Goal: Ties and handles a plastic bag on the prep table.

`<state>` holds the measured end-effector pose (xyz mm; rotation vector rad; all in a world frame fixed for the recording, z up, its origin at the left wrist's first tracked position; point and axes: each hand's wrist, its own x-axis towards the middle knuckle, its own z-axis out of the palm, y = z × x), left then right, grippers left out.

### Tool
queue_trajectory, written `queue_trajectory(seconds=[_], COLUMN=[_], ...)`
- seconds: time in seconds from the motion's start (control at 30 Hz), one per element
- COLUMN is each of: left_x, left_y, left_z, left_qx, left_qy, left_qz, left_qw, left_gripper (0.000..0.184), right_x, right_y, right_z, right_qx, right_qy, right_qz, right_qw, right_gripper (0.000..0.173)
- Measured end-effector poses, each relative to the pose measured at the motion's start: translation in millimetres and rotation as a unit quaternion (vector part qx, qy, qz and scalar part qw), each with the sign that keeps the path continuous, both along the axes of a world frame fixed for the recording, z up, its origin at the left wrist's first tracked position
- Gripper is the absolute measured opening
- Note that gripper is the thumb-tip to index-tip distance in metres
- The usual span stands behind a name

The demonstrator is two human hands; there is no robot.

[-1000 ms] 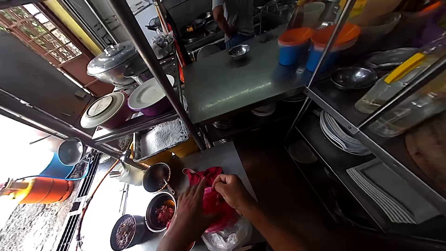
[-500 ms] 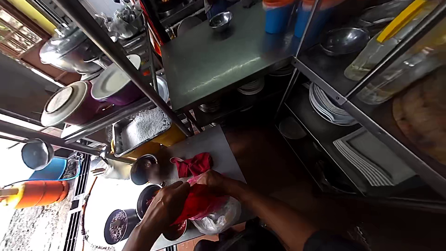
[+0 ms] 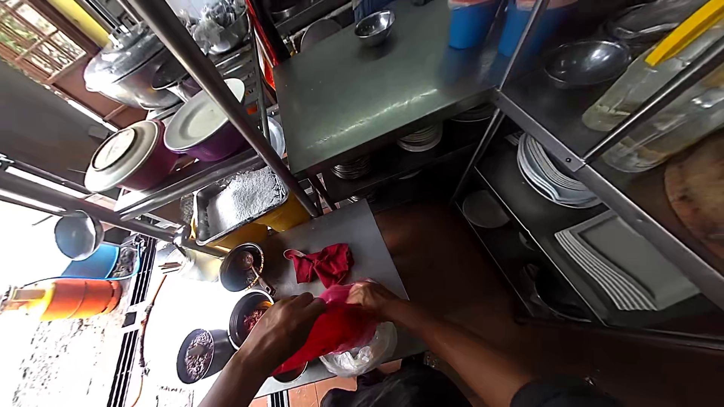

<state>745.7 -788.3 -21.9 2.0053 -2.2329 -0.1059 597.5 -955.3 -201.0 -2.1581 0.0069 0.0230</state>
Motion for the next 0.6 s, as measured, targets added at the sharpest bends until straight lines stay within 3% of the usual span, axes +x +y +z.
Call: queue_trajectory(seconds=[0.07,0.13,0.23,0.3,0.37,0.5,0.57,0.6], left_x=[-2,-1,7,6,8,9,10,13], left_y=[7,11,3,-2,-5,0,-2,-5], left_z=[-4,-6,2,7,11,4,0,2], left_qx=[-0.005,-0.010,-0.015,-0.038,-0.061,-0.049,-0.044,-0.042], left_qy=[-0.002,-0.003,-0.032,-0.043,-0.053,-0.050,-0.035,-0.029], left_qz=[0.000,0.005,-0.013,-0.035,-0.050,-0.050,-0.040,-0.037], left_qw=[1.000,1.000,0.999,0.998,0.995,0.996,0.998,0.998], left_gripper=[0.019,0.020,0.019,0.015,0.015,0.015,0.014,0.014], right_x=[-13,-14,7,23,28,-3,-7,-2], right_y=[0,4,13,20,21,12,14,17], right_z=[-20,-5,72,107,79,-20,-6,16], right_qx=[-0.011,-0.025,0.058,0.125,0.103,0.029,0.037,0.067], right_qy=[0.064,0.066,-0.065,-0.166,-0.180,-0.008,0.028,-0.005], right_qz=[-0.006,-0.012,-0.032,-0.060,-0.083,-0.085,-0.068,-0.078], right_qw=[0.998,0.997,0.996,0.976,0.975,0.996,0.997,0.995], right_gripper=[0.032,0.026,0.038,0.024,0.015,0.016,0.022,0.025])
